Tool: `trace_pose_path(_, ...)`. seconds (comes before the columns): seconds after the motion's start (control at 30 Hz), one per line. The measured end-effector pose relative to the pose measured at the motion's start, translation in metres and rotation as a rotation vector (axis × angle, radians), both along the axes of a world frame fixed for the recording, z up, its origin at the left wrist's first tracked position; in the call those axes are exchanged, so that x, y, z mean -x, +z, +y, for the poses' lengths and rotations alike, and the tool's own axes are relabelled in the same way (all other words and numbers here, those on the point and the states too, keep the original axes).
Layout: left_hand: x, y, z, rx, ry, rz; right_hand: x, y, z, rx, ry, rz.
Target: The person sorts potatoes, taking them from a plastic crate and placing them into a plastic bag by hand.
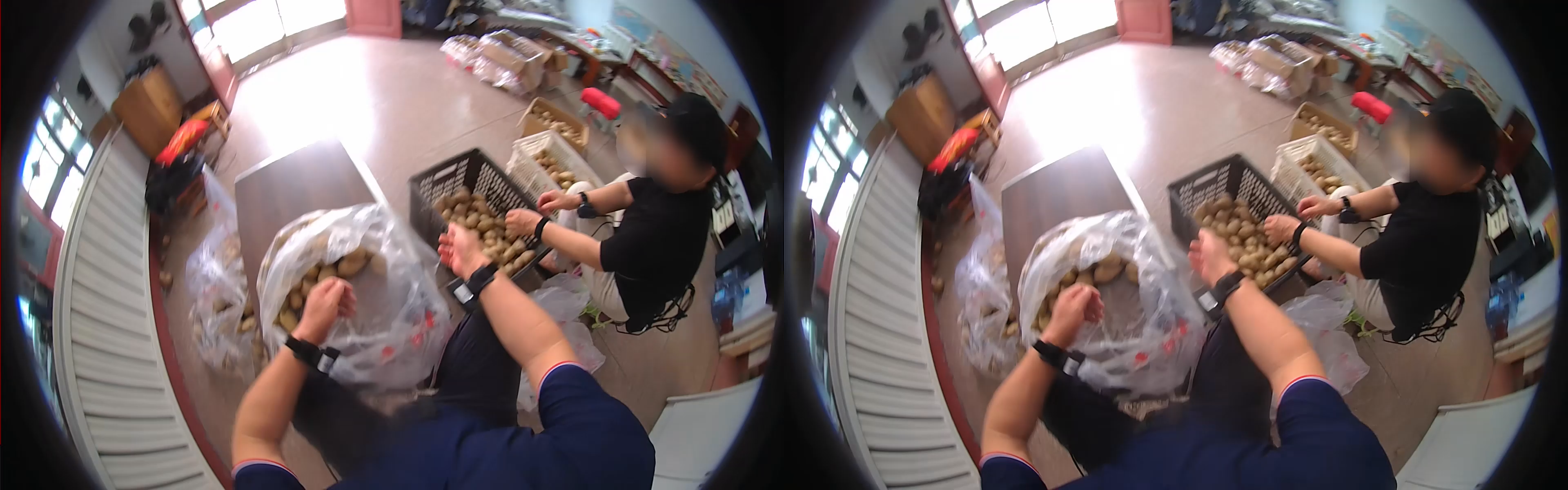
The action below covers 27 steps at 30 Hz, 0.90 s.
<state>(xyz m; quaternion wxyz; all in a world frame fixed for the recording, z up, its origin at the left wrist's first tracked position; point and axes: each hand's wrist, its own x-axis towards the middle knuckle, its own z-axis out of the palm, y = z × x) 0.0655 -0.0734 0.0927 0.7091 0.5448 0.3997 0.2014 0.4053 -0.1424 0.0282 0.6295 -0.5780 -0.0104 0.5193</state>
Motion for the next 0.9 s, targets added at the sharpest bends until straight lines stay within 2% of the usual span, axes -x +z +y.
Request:
trace_pose_path(0.1,0.042,0.026,-0.005,-0.082,-0.046,0.038,-0.01,0.011,0.01,-0.02,0.141,0.001)
trace_pose_path(0.23,0.09,0.032,-0.018,-0.469,-0.281,0.422,-0.018,0.026,0.021,0.099,0.129,-0.096)
trace_pose_path(0.27,0.112,0.042,-0.035,-0.817,-0.474,0.507,-0.024,0.02,0.024,0.136,0.132,-0.121)
trace_pose_path(0.37,0.127,0.033,-0.04,-0.992,-0.607,0.608,-0.042,-0.014,0.03,0.193,0.152,-0.113)
trace_pose_path(0.57,0.13,0.024,-0.016,-0.914,-0.646,0.576,-0.022,-0.058,0.053,0.274,0.194,-0.076)
trace_pose_path(0.63,0.13,0.02,-0.01,-0.906,-0.653,0.574,-0.011,-0.059,0.06,0.249,0.274,-0.1)
trace_pose_path(0.9,0.132,0.018,-0.013,-0.943,-0.637,0.596,-0.004,-0.055,0.06,0.225,0.273,-0.124)
